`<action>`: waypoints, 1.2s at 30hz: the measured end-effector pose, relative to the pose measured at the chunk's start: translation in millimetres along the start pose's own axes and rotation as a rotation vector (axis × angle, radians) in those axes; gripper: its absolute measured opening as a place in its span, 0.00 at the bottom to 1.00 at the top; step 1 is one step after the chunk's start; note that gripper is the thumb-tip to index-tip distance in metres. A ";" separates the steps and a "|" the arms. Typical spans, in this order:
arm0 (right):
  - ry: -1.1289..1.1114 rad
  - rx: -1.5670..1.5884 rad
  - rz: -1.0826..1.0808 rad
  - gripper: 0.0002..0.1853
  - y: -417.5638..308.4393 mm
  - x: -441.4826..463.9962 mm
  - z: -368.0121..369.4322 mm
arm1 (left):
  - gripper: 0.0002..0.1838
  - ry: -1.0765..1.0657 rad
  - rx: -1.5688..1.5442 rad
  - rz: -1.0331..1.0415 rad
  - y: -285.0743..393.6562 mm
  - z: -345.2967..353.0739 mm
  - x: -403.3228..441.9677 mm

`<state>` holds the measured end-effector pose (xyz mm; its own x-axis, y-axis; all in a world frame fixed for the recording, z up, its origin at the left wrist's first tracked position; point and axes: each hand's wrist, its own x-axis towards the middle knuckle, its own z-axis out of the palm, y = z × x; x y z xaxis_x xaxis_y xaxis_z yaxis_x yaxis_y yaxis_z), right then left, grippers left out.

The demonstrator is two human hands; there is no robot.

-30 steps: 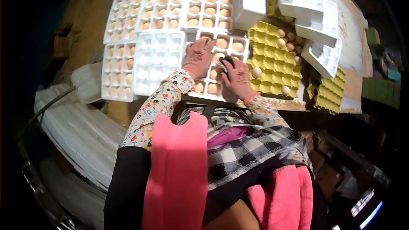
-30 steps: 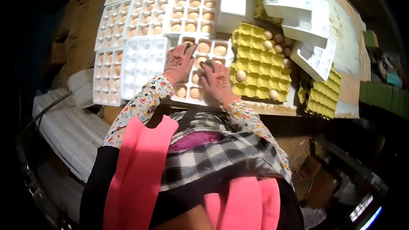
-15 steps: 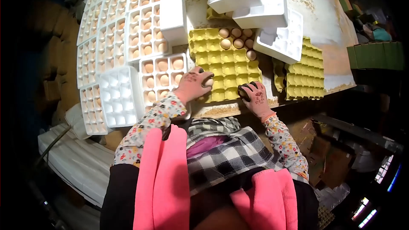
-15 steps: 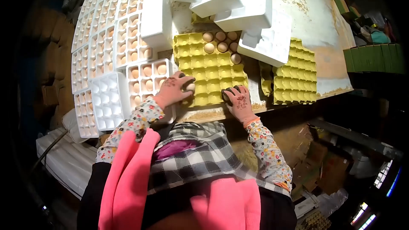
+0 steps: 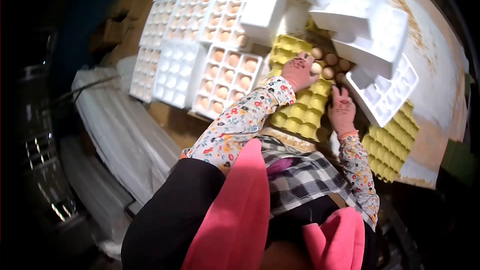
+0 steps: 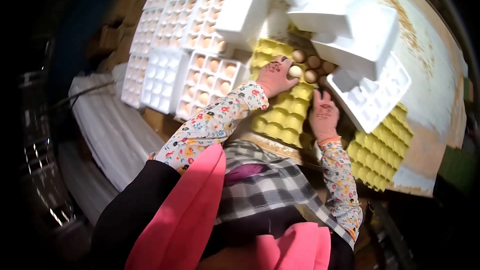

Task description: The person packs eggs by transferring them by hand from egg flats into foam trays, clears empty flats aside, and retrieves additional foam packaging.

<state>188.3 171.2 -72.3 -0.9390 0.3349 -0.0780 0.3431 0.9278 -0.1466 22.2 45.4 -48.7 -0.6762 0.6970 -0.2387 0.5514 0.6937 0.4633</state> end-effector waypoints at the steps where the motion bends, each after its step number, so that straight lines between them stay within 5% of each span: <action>1: -0.032 0.023 0.038 0.29 2.1 5.3 -4.7 | 0.28 0.042 -0.158 -0.004 -4.4 -3.7 -18.0; 5: 0.049 0.080 0.026 0.28 12.8 10.7 -0.7 | 0.29 0.147 -0.422 -0.002 -34.0 -39.9 -166.6; 7: 0.146 0.230 0.043 0.26 0.7 -0.9 -28.1 | 0.28 0.163 -0.394 -0.210 -59.6 -49.8 -224.8; 9: 0.051 0.611 0.099 0.20 -11.4 -10.2 -42.0 | 0.27 0.238 -0.249 -0.367 -92.7 -50.0 -247.3; 11: -0.296 1.364 0.332 0.19 -34.4 -11.5 -44.7 | 0.26 0.239 0.004 -0.324 -122.8 -31.7 -247.6; 12: -0.458 1.492 0.377 0.19 -49.0 -10.0 -46.7 | 0.26 0.141 0.006 -0.331 -127.7 -35.6 -243.5; 13: -0.395 1.519 0.271 0.20 -74.5 -12.1 -46.5 | 0.26 0.047 0.002 -0.335 -130.5 -42.9 -238.7; 15: -0.528 1.742 0.340 0.21 -118.6 -3.1 -40.2 | 0.24 0.189 -0.159 -0.378 -144.1 -56.4 -243.2; 19: -0.624 1.703 0.194 0.21 -230.4 31.2 -29.0 | 0.24 0.796 -0.251 -0.361 -231.1 -88.0 -250.3; 22: -0.636 1.618 0.037 0.17 -333.3 71.6 -32.6 | 0.32 0.658 0.023 -0.418 -285.2 -81.1 -236.6; 25: 0.017 0.901 -0.315 0.19 -407.2 114.5 17.6 | 0.38 0.619 0.045 -0.354 -301.1 -61.1 -238.7; 27: -0.060 0.471 -0.350 0.19 -425.8 135.6 25.8 | 0.39 0.643 -0.056 -0.340 -302.7 -64.6 -240.8; 36: 0.040 0.824 -0.397 0.22 -449.3 100.7 40.6 | 0.42 0.569 -0.160 -0.205 -313.4 -71.7 -251.0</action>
<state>-59.5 -218.6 -54.3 -0.9863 0.0366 0.1607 -0.1115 0.5700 -0.8140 -16.0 -360.0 -72.8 -0.9391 0.3160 0.1351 0.3326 0.7367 0.5887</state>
